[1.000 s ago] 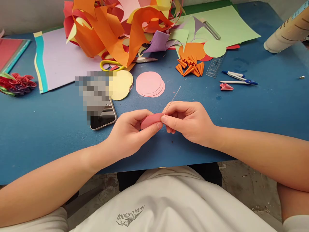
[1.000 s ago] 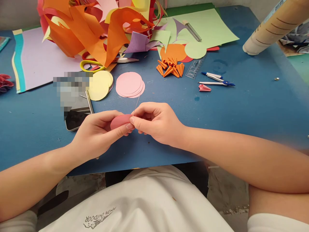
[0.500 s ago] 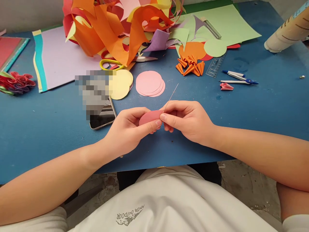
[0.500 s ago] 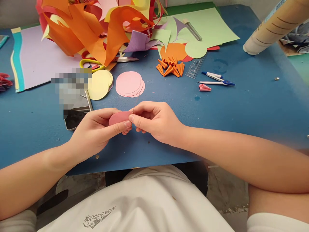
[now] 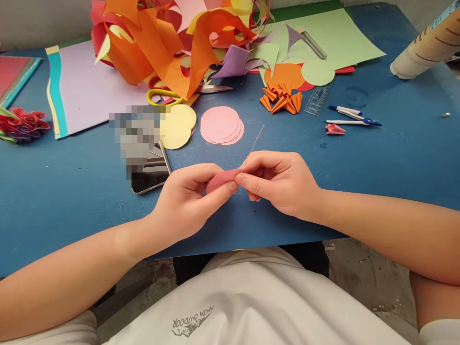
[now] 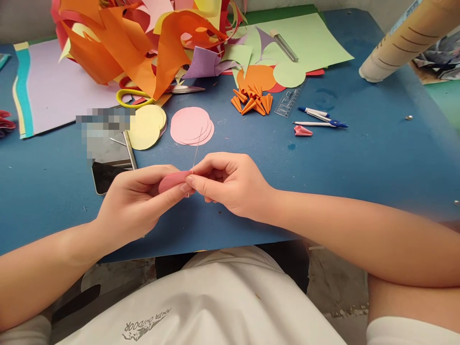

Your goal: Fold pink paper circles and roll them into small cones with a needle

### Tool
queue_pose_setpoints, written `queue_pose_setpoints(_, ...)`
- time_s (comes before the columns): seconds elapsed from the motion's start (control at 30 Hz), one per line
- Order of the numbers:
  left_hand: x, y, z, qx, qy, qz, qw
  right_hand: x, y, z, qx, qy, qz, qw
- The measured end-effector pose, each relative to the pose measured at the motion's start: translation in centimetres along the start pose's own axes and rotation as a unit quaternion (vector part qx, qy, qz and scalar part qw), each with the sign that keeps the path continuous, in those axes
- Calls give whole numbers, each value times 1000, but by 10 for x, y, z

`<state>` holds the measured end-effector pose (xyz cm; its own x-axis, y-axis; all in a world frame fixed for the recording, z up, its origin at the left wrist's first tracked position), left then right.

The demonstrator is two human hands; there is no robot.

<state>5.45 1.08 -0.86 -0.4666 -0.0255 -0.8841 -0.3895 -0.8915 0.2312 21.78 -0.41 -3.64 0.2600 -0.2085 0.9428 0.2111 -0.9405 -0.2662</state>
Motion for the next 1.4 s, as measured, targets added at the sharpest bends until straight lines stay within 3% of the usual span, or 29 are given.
queue_pose_setpoints(0.2, -1, 1, 1, -15, -13, -22, 1000, 4, 0, -1, 6, 31, 39, 999)
queue_pose_setpoints(0.4, -6, 5, 0, -72, -78, -83, 991, -1, 2, 1, -14, 39, 8, 999)
queue_pose_setpoints(0.73, -6, 6, 0, -25, 8, -32, 999, 11, -3, -3, 15, 27, 88, 996)
queue_pose_setpoints(0.93, -7, 7, -1, -11, 31, -65, 997, 16, -2, -3, 20, 40, 121, 992)
queue_pose_setpoints(1.23, -10, 4, -1, -25, -20, -75, 997, 11, -1, -1, 0, 72, 123, 990)
queue_pose_setpoints(1.4, -8, 3, -1, -25, -22, -66, 997, 7, -1, -2, -10, 30, 85, 996)
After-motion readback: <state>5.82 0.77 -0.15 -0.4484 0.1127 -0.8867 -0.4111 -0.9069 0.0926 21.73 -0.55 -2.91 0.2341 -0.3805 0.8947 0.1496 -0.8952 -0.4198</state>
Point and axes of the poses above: each hand's wrist, its own y-axis away from the middle knuckle, its own z-axis out of the back of the hand, x = y × z, the point moved 5 cm from there along -y, towards the middle knuckle, and after that the axes turned 13 degrees about z, right-handed, at the moved point
